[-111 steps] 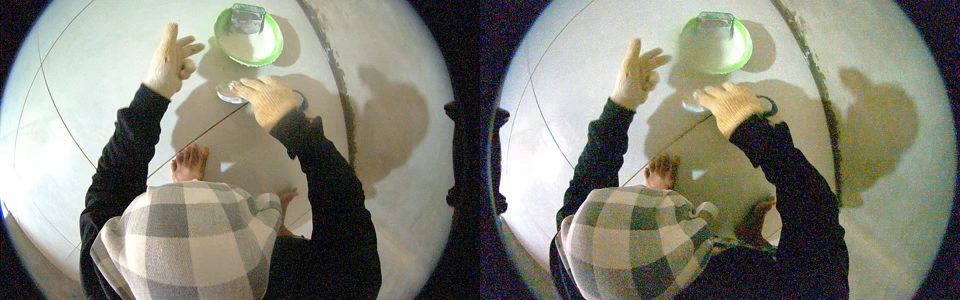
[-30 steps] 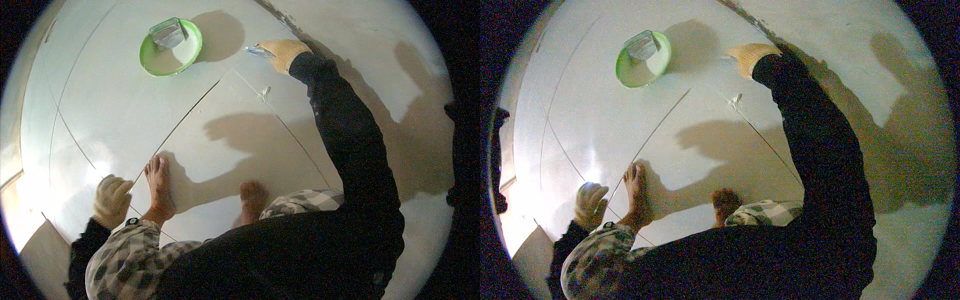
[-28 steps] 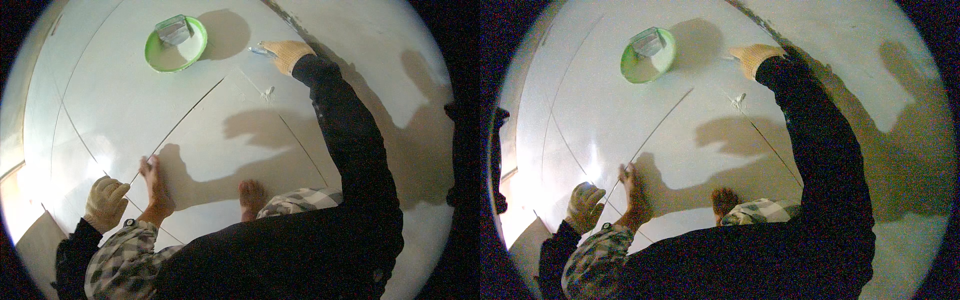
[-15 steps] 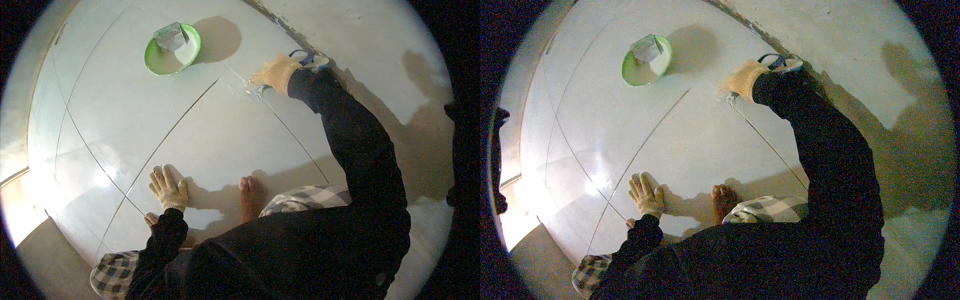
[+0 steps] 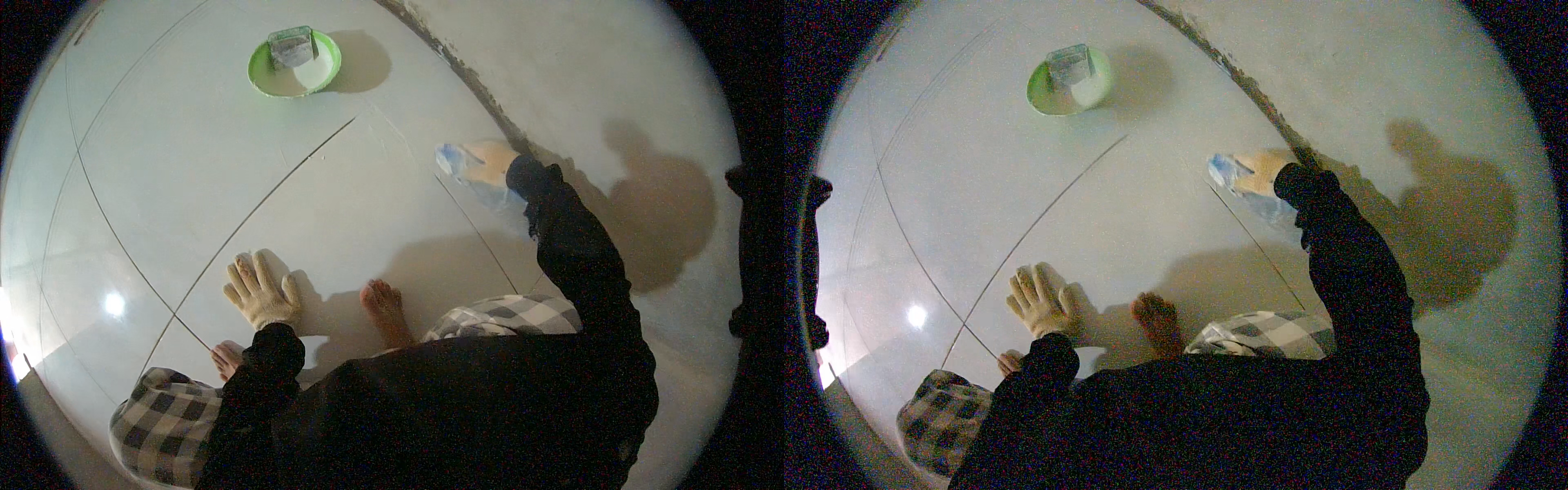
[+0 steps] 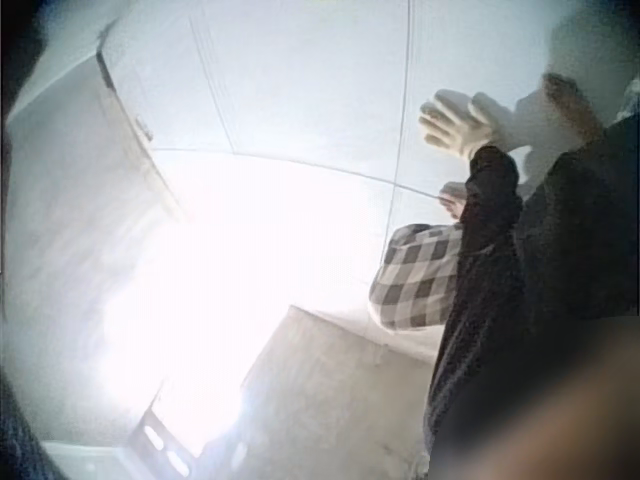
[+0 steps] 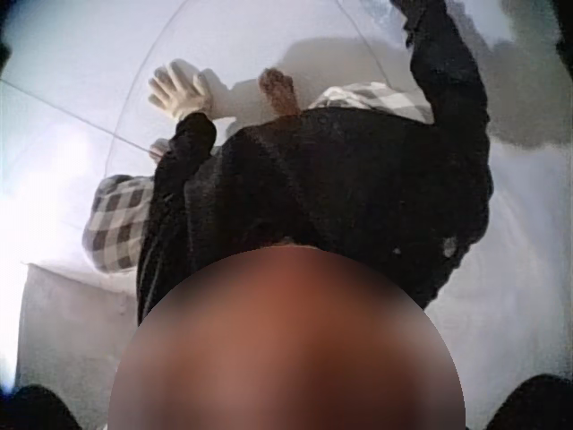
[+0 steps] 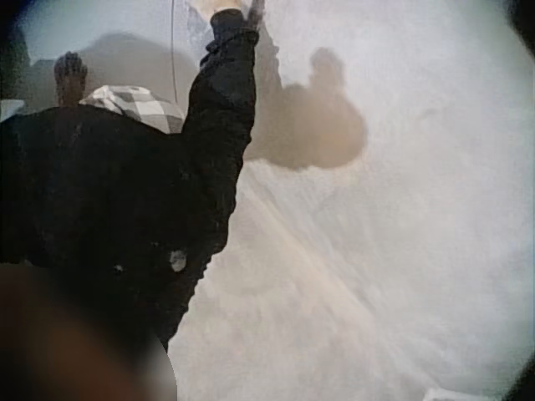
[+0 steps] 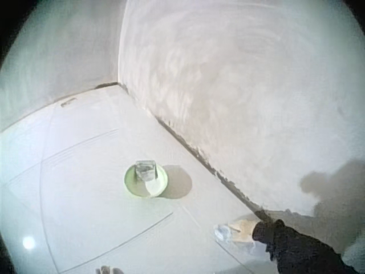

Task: The person is kneeling on a tiled floor, using a trowel to apply white grout from a green bucket into the gaps between tiles. They repeatedly scoop grout and spread it along the seams, working methodically across the floor area.

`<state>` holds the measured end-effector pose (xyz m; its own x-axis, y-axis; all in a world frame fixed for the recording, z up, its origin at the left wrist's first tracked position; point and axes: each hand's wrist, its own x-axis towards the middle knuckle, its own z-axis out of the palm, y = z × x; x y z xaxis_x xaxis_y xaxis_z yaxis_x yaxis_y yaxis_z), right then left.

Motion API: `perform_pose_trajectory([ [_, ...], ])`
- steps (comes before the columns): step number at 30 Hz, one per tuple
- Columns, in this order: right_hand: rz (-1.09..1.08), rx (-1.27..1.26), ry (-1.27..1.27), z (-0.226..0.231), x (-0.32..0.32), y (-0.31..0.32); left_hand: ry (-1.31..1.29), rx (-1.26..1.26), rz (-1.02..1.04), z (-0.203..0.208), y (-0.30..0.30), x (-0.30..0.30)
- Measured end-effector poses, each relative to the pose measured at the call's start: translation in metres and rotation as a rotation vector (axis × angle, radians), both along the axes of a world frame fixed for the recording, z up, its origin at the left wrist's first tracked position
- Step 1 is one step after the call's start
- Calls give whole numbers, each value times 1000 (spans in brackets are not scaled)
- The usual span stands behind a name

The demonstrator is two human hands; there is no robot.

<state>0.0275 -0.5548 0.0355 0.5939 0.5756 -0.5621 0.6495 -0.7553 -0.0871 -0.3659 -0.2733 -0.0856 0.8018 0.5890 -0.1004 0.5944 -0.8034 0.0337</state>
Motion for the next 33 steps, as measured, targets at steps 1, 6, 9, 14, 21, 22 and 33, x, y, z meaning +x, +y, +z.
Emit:
perform_pose_trajectory([
  [1,-58,-30,-63,3,-1,1,-2,-17,-6,0,-1,2],
  [6,25,203,-170,-9,-20,53,58,-69,57,18,5,-2],
  [9,-52,207,-65,-8,-20,78,85,-84,55,25,6,-2],
  [14,-55,218,-74,0,-13,71,130,-79,47,25,7,-4],
  [21,-157,162,-235,-21,-37,28,132,-85,53,12,7,0],
  [22,-215,153,-205,-29,-44,30,146,-91,61,10,7,0],
  [33,198,-477,140,-1,-86,44,119,-75,60,0,12,-3],
])
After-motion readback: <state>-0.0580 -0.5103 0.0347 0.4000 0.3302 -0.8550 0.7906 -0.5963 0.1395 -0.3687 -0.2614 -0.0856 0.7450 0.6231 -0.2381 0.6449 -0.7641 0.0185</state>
